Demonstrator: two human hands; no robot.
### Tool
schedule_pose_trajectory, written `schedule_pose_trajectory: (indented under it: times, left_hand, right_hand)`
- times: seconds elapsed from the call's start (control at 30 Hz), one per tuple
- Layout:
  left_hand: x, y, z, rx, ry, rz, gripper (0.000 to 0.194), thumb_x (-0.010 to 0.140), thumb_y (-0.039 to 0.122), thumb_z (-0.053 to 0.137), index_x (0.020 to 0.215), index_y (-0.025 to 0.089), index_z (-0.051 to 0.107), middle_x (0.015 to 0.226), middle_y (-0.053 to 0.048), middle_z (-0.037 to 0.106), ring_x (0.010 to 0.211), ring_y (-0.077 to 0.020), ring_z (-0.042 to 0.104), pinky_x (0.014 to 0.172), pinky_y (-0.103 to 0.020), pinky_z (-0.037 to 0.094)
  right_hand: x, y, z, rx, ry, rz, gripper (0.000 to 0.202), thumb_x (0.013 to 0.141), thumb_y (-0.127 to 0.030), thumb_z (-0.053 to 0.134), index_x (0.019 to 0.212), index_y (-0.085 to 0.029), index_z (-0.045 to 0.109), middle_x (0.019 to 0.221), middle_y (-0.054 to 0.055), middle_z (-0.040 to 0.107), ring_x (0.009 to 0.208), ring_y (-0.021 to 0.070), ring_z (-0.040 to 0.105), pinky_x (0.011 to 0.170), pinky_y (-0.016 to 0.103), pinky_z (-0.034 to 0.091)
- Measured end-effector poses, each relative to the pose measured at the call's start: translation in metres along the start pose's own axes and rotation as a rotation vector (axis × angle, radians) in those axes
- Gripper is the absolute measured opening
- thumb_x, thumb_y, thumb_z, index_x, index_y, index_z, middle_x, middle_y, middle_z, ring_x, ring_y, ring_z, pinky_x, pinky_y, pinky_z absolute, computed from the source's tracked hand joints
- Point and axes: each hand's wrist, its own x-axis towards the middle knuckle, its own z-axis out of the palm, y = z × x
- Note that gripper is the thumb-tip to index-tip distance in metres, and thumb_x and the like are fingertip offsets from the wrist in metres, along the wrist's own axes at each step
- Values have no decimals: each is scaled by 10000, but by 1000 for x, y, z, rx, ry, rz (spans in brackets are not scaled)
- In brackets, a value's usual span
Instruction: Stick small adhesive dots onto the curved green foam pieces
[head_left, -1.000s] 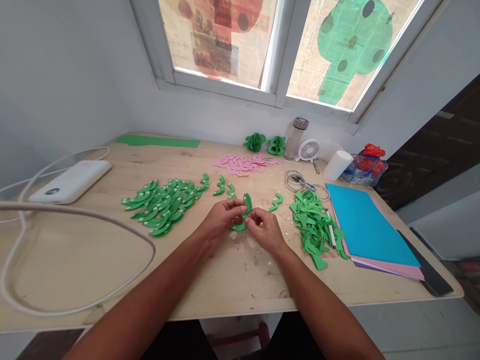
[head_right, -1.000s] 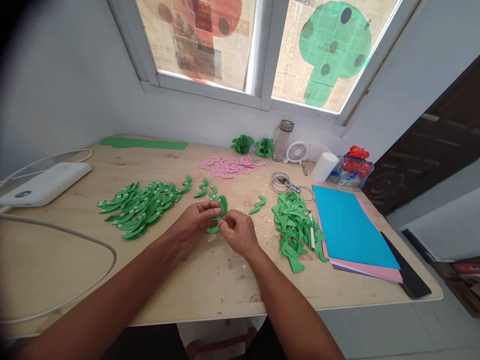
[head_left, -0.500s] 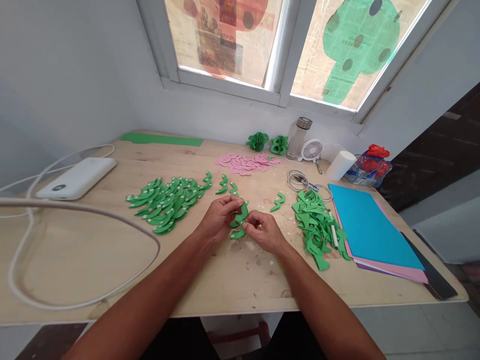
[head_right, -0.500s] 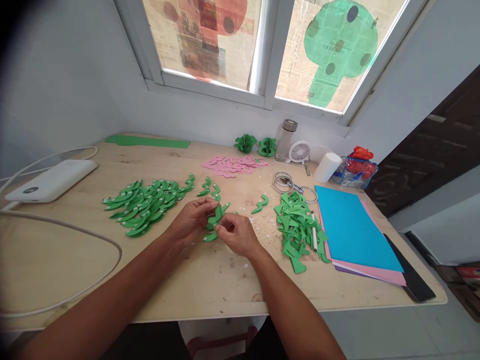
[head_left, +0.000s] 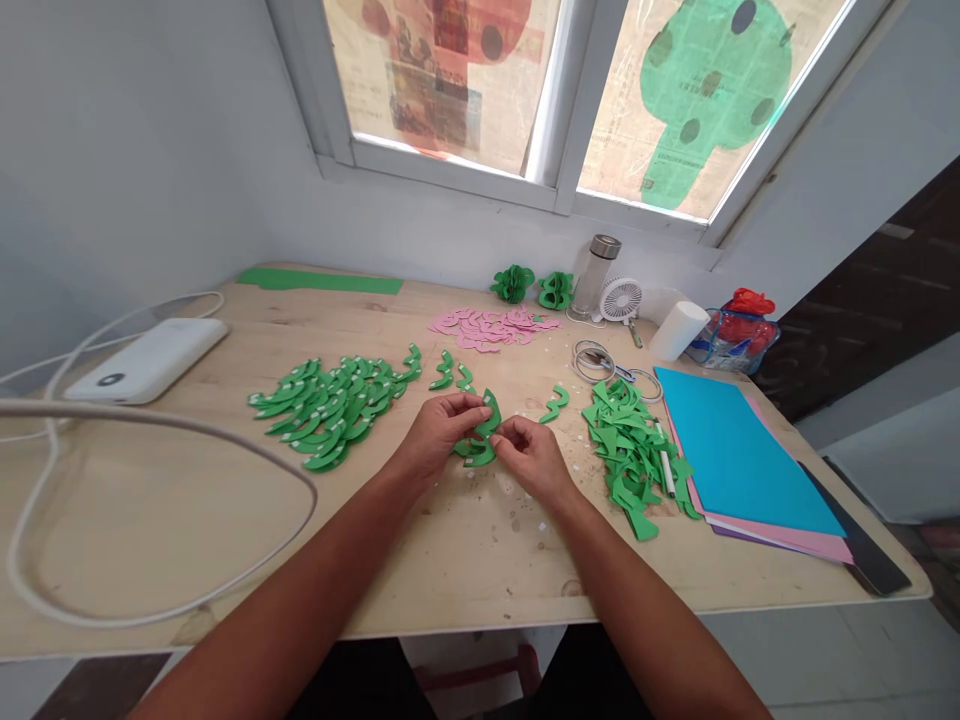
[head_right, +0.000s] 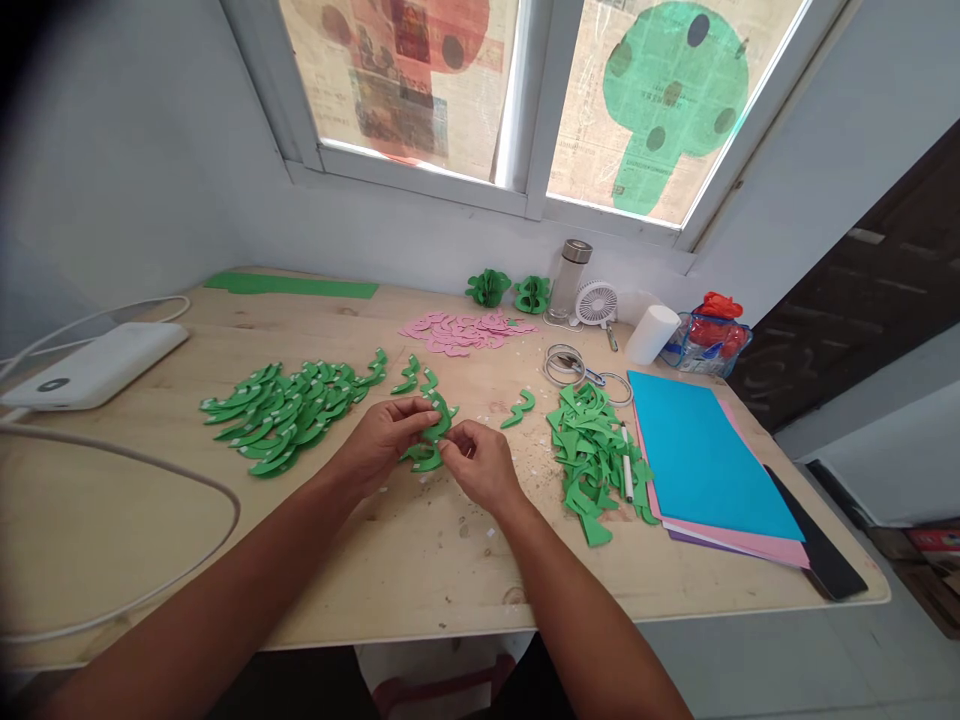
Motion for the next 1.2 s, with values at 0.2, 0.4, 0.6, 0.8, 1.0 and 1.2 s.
schedule_pose_trajectory:
  times: [0.2,0.4,0.6,0.8,1.0,1.2]
  left_hand:
    - [-4,-2,5,207,66,108,151,594,251,706,639,159,594,562,30,567,527,-107,518,512,-211,390]
    - [-8,-7,10,529,10,241,109,677,275,607,688,167,611,583,13,600,547,-128,533,518,-217,377]
    - [-15,-2,14,790,53,368,101,714,267,556,674,186,601,568,21,609,533,-125,522,549,-222,374]
    - [-16,-2,15,925,50,420,97,735,242,527,679,195,590,575,11,623,542,-134,542,571,-230,379]
    - [-16,-3,14,995,34,436,89,744,242,525,706,201,594,620,-4,652,579,-151,573,585,-235,386]
    - [-16,-3,13,1015,31,445,96,745,242,514,698,198,586,608,-6,643,570,-151,565,582,-242,383]
  right_hand:
    - [-5,-9,-5,-289,295,-287,97,800,-211,510,796,-179,602,761,37,617,678,145,524,654,272,416]
    - [-7,-8,-3,-443,286,-375,106,836,-186,486,818,-180,591,762,45,618,707,160,542,675,278,428]
    - [-7,-6,-3,-536,321,-401,121,858,-198,481,798,-184,585,748,53,629,725,173,555,698,291,423]
    - [-8,-6,-3,-614,333,-440,150,880,-219,472,813,-178,600,756,70,643,756,188,564,702,302,409]
    - [-8,-6,-4,-603,327,-417,168,885,-229,467,810,-181,609,746,66,643,738,181,563,697,299,405]
    - [-8,-6,-4,-593,326,-420,172,888,-236,472,807,-175,611,745,65,651,724,180,562,687,297,405]
